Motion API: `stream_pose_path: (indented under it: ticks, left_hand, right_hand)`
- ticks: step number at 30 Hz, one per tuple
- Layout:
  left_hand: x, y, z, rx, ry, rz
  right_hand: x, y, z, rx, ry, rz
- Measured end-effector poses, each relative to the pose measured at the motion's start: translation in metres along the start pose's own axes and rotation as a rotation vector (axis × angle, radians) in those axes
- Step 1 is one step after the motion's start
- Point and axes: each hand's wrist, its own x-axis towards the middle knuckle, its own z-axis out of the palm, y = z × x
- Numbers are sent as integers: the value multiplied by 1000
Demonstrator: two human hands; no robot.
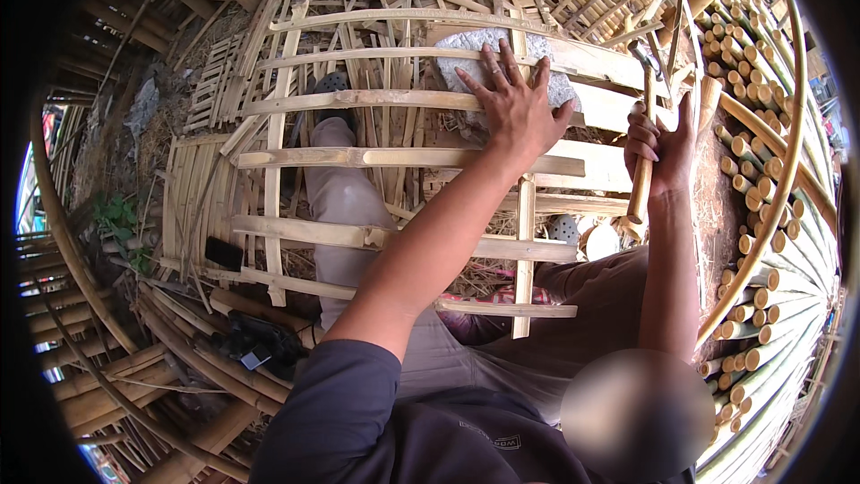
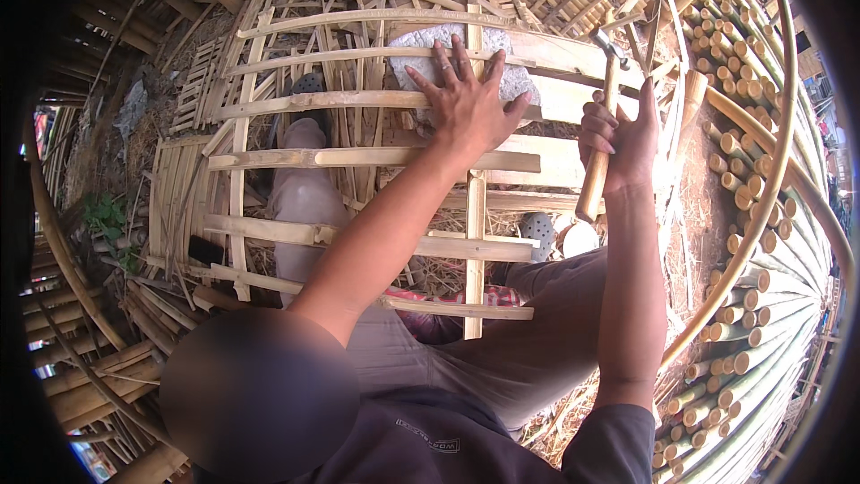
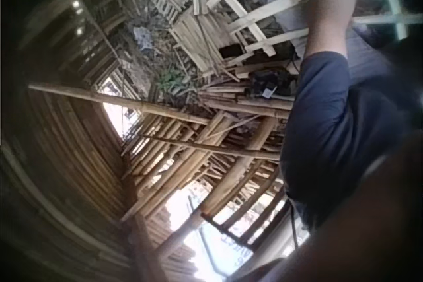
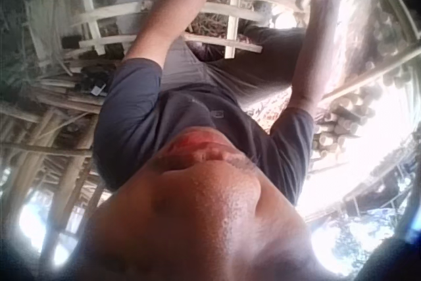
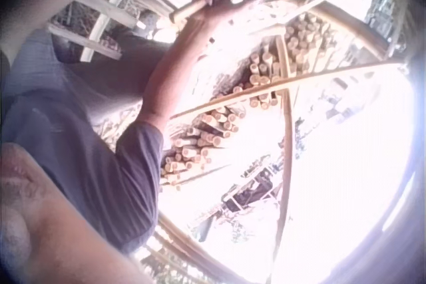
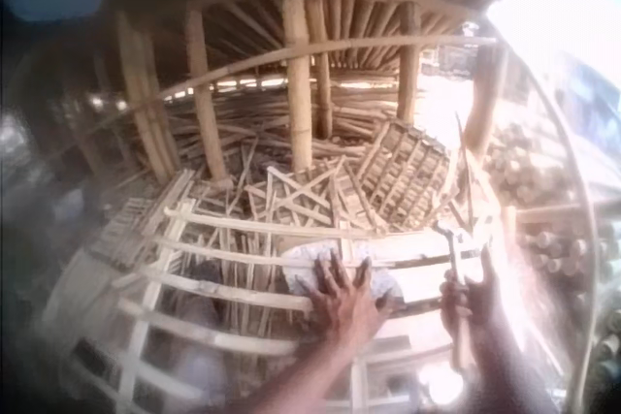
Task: The person builds a bamboo structure by nailing thin bamboo strips onto a grid using a hammer and small nails.
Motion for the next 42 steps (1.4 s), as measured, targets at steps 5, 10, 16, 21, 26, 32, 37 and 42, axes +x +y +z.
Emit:
stream_pose_path:
  ticks: [5,10,16,21,26,32,37,42]
  left_hand:
    - [-2,-13,4,47,-48,-16]
    - [2,-15,-8,-76,-56,23]
    - [-15,-57,-35,-186,380,168]
    - [-17,-99,-66,-244,219,66]
    - [-21,-113,-44,-68,318,72]
    - [-23,-123,-36,-87,386,-50]
    - [-31,-124,-44,50,335,36]
    - [-11,-140,-94,-265,24,9]
  right_hand:
    - [12,15,2,20,37,35]
    - [20,9,0,99,64,41]
    - [17,2,-17,138,25,96]
    - [8,-4,-8,198,8,107]
    - [10,-3,-5,202,20,104]
    - [0,-3,-12,202,-17,163]
    - [-3,-3,-12,190,-68,233]
    - [2,-5,-12,181,-44,176]
